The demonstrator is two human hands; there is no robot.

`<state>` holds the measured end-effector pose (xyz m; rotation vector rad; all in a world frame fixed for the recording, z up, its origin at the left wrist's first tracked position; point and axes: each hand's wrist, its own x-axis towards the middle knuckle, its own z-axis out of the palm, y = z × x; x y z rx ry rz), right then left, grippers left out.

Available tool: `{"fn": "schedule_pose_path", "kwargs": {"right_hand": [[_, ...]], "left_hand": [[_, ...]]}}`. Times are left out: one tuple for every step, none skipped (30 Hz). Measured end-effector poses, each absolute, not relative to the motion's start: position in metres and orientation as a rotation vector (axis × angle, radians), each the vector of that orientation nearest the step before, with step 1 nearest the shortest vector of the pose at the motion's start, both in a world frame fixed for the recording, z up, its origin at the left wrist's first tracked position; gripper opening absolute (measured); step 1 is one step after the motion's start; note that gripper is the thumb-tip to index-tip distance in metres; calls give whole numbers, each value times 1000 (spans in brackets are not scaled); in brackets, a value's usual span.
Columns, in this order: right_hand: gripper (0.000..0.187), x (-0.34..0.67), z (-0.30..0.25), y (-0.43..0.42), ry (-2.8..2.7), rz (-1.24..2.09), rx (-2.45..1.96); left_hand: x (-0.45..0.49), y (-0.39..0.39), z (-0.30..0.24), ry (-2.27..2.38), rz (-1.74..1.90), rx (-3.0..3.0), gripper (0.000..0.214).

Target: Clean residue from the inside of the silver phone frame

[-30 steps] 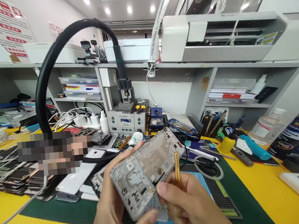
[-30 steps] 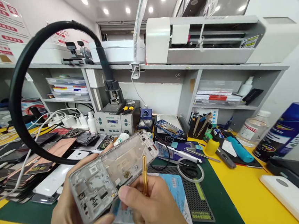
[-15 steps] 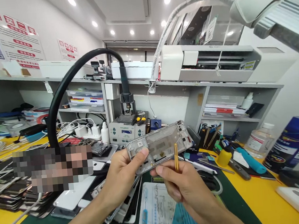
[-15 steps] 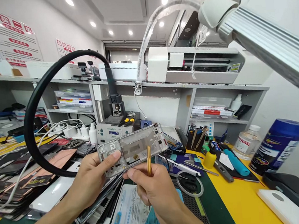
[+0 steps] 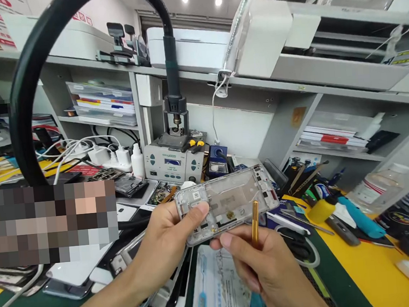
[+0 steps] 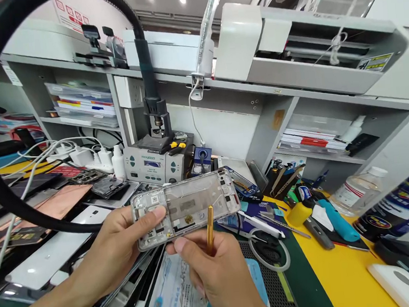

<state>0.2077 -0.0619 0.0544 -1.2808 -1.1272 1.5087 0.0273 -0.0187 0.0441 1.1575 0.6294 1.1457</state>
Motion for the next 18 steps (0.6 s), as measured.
{"fn": "schedule_pose_path", "kwargs": {"right_hand": [[42, 207, 55, -62, -1128, 1505, -1284], [42, 207, 55, -62, -1128, 1502, -1285], [41, 206, 55, -63, -1125, 1498, -1287], [41, 206, 54, -63, -1121, 1494, -1286], [40, 206, 53, -63, -1117, 1490, -1285], [40, 206, 52, -63, -1116, 1486, -1281], [40, 207, 51, -63, -1116, 1487, -1277], [40, 207, 49, -64, -1115, 1489, -1274], [40, 208, 48, -64, -1114, 1491, -1274], [41, 208, 46, -64, -1111, 1494, -1274], [41, 209, 46, -65, -1104, 1499, -1276], [41, 209, 46, -65, -1096, 1504, -1279], [41, 210, 47, -66, -1085, 1509, -1285], [41, 210, 48, -66, -1076, 1514, -1288], [41, 210, 49, -66, -1067, 1522, -1290], [41, 210, 51, -66, -1059, 1527, -1291], [41, 210, 52, -66, -1050, 1530, -1295], [41, 210, 53, -65, -1041, 1532, -1297]], "left_hand": [[27, -19, 44, 626, 1142, 1153, 38], [27, -20, 43, 627, 1141, 1143, 37], [27, -20, 43, 631, 1139, 1132, 36], [28, -21, 43, 634, 1137, 1119, 34], [28, -21, 42, 639, 1134, 1102, 31], [28, -22, 43, 644, 1130, 1087, 27], [29, -22, 43, 648, 1126, 1073, 24], [29, -22, 43, 651, 1122, 1060, 24], [30, -22, 44, 655, 1119, 1049, 25], [31, -21, 45, 659, 1119, 1041, 26], [31, -20, 46, 664, 1119, 1037, 27], [32, -20, 47, 668, 1116, 1036, 27], [32, -19, 47, 673, 1111, 1040, 27], [33, -19, 48, 673, 1108, 1050, 26], [33, -19, 47, 676, 1103, 1058, 26], [32, -20, 47, 678, 1098, 1072, 27], [32, -21, 46, 680, 1096, 1085, 29], [31, -22, 45, 681, 1099, 1099, 32]]}}
